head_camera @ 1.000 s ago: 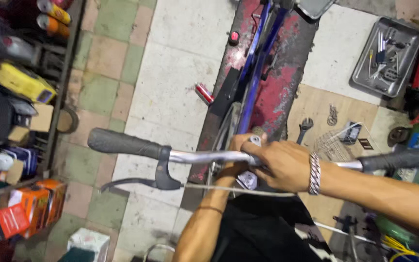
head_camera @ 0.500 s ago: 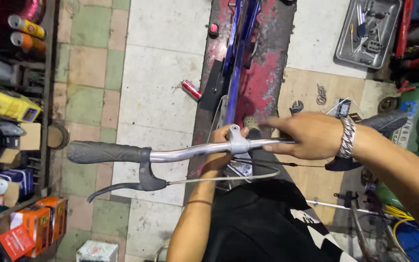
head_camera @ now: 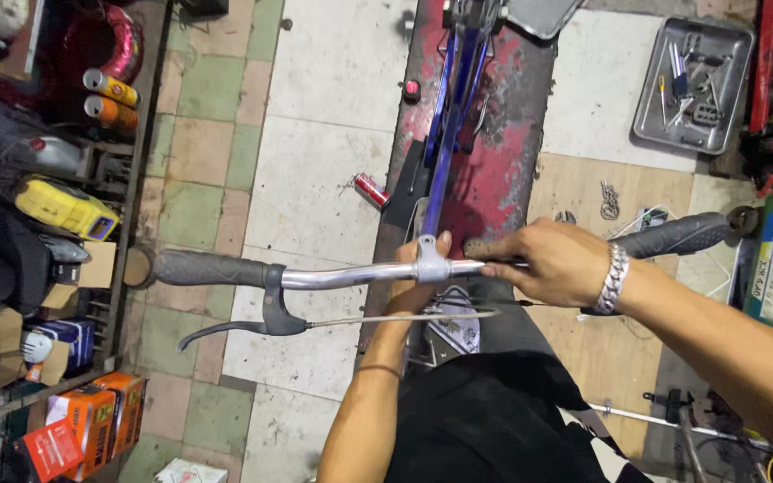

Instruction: The person removes the handlebar from a blue bicycle using a wrench and a hammer. They then use the hammer to tap the stem area and a wrench to loosen the headset bolts on the bicycle frame.

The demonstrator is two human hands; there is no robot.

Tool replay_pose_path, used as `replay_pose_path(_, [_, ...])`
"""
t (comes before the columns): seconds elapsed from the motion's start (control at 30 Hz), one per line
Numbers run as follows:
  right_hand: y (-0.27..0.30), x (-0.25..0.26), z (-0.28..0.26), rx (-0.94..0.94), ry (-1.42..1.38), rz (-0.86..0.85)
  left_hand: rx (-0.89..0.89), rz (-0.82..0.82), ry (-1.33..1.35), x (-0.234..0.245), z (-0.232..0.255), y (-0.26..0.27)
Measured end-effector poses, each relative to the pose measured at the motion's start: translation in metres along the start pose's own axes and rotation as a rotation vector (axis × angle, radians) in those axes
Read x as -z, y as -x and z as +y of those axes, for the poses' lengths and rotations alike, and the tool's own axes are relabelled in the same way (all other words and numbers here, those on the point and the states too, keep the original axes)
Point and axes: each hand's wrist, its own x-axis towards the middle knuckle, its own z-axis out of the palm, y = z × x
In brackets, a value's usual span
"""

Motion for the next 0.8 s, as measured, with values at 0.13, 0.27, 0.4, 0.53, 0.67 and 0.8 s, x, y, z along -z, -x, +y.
replay_pose_path(0.13, [0.003,-0.009,0.004,-0.036,0.019,0.033,0.002,0.051,-0.025,-0.006,-0.006,0.000])
replay_pose_path(0.27, [0.005,-0.013,-0.015,-0.042,-0.011,0.072,-0.016,0.142,-0.092,0.003,-0.016,-0.008])
replay_pose_path(0.4, [0.021,-0.008,-0.037,-0.041,0.078,0.226,-0.062,0.106,-0.238,0.003,-0.037,-0.013])
replay_pose_path(0.53, [0.128,-0.012,-0.023,0.280,-0.302,0.823,-0.173,0.030,-0.525,0.015,-0.042,-0.008])
replay_pose_path(0.67, [0.222,-0.088,-0.004,-0.298,-0.436,1.423,-0.301,0.330,-0.415,0.050,-0.017,0.067])
replay_pose_path(0.8, [0.252,-0.159,0.077,-0.469,-0.789,1.421,-0.061,0.710,0.014,0.023,0.010,0.156])
